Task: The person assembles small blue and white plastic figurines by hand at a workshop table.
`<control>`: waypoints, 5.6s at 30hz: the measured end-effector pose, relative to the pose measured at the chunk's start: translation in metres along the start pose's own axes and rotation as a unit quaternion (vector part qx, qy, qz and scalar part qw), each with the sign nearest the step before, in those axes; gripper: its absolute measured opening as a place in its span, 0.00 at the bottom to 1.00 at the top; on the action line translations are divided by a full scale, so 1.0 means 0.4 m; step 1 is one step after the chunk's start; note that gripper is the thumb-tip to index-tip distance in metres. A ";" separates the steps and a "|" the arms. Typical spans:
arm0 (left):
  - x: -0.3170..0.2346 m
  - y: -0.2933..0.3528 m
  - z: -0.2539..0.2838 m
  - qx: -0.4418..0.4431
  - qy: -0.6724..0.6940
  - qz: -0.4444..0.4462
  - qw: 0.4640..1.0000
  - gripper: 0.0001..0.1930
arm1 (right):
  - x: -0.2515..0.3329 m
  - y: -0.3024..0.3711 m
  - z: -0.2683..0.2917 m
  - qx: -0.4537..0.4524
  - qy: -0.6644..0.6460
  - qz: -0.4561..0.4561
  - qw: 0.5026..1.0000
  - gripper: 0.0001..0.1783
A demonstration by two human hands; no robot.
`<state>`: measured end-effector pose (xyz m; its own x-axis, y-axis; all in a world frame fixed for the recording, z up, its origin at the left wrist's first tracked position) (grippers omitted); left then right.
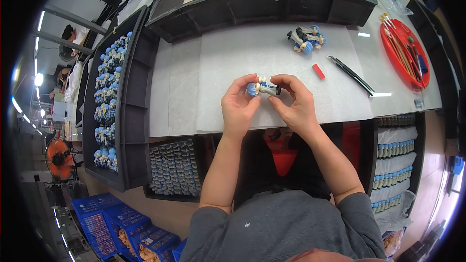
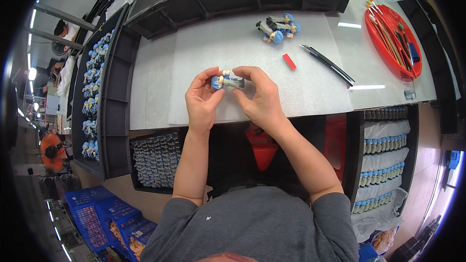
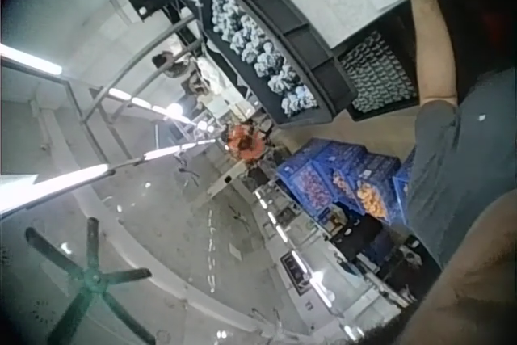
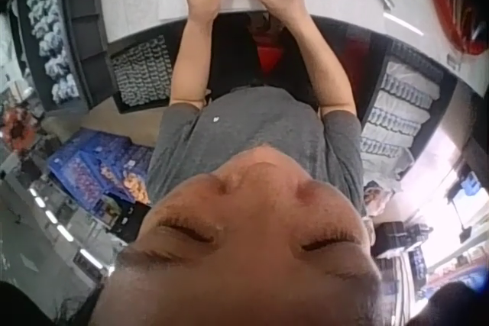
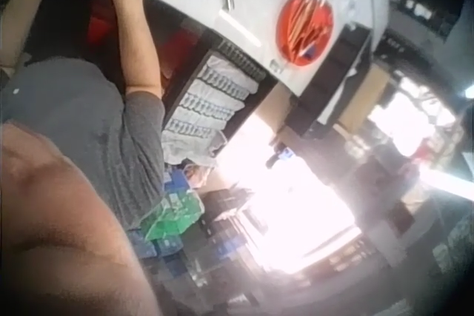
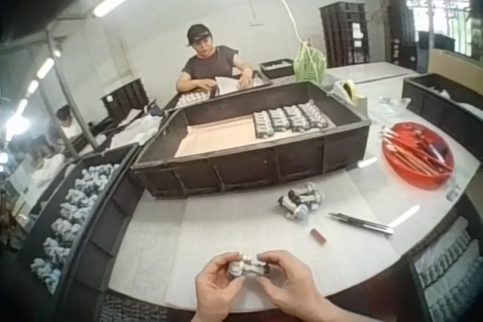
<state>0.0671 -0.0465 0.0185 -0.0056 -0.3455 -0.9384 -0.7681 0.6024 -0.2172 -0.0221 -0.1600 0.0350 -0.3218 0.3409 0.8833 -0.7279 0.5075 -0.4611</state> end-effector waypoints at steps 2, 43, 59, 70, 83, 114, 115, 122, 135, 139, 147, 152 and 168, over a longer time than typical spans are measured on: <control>0.007 -0.006 -0.005 -0.002 -0.014 -0.007 1.000 0.24 | 0.007 -0.004 0.016 -0.005 0.040 0.005 0.999 0.19; -0.016 0.014 -0.056 -0.066 -0.185 -0.010 0.980 0.10 | -0.066 1.428 1.602 -0.593 0.557 -0.375 0.446 0.13; -0.005 0.013 -0.053 -0.045 -0.185 -0.020 0.982 0.10 | 0.063 1.357 1.507 -0.429 0.649 -0.383 0.498 0.23; -0.007 0.008 -0.053 -0.056 -0.184 -0.015 0.981 0.09 | 0.252 1.445 1.159 -0.416 0.545 -0.670 0.284 0.43; 0.020 -0.009 0.016 -0.012 -0.133 -0.014 0.991 0.10 | 0.109 1.235 1.176 -0.516 0.499 -0.490 0.495 0.22; 0.042 -0.023 0.037 -0.015 -0.158 0.007 0.987 0.10 | -0.062 1.413 1.484 -0.636 0.531 -0.383 0.409 0.33; 0.037 -0.023 0.038 -0.015 -0.160 0.001 0.987 0.10 | -0.071 1.369 1.501 -0.635 0.534 -0.384 0.405 0.33; 0.028 -0.011 0.025 -0.037 -0.184 -0.003 0.982 0.10 | -0.218 1.143 1.505 -0.441 0.564 -0.522 0.463 0.30; -0.014 0.026 -0.063 -0.115 -0.203 -0.005 0.972 0.09 | -0.088 1.107 1.510 -0.517 0.638 -0.285 0.495 0.17; -0.011 0.021 -0.055 -0.108 -0.203 -0.004 0.973 0.09 | 0.002 1.228 1.507 -0.618 0.655 -0.318 0.295 0.17; -0.012 0.018 -0.062 -0.096 -0.202 -0.014 0.975 0.09 | 0.005 1.265 1.582 -0.527 0.638 -0.462 0.321 0.17; -0.017 0.024 -0.070 -0.107 -0.212 -0.009 0.971 0.09 | -0.019 1.203 1.606 -0.478 0.650 -0.499 0.316 0.13; -0.016 0.022 -0.068 -0.113 -0.213 -0.007 0.971 0.09 | 0.002 1.172 1.537 -0.546 0.670 -0.258 0.432 0.16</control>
<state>0.0427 -0.0586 0.0299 0.2343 0.0044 -0.9722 -0.8873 0.4095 -0.2120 -0.7357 -0.4083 -0.1283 0.8843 -0.2605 0.3875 0.4618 0.6102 -0.6437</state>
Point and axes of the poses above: each hand's wrist, its own y-axis away from the middle knuckle, its own z-axis out of the back of the hand, x = y × z, the point moved 9 cm from there along -y, towards the middle knuckle, and after that the axes turned 2 degrees about x, right-handed, at the moved point
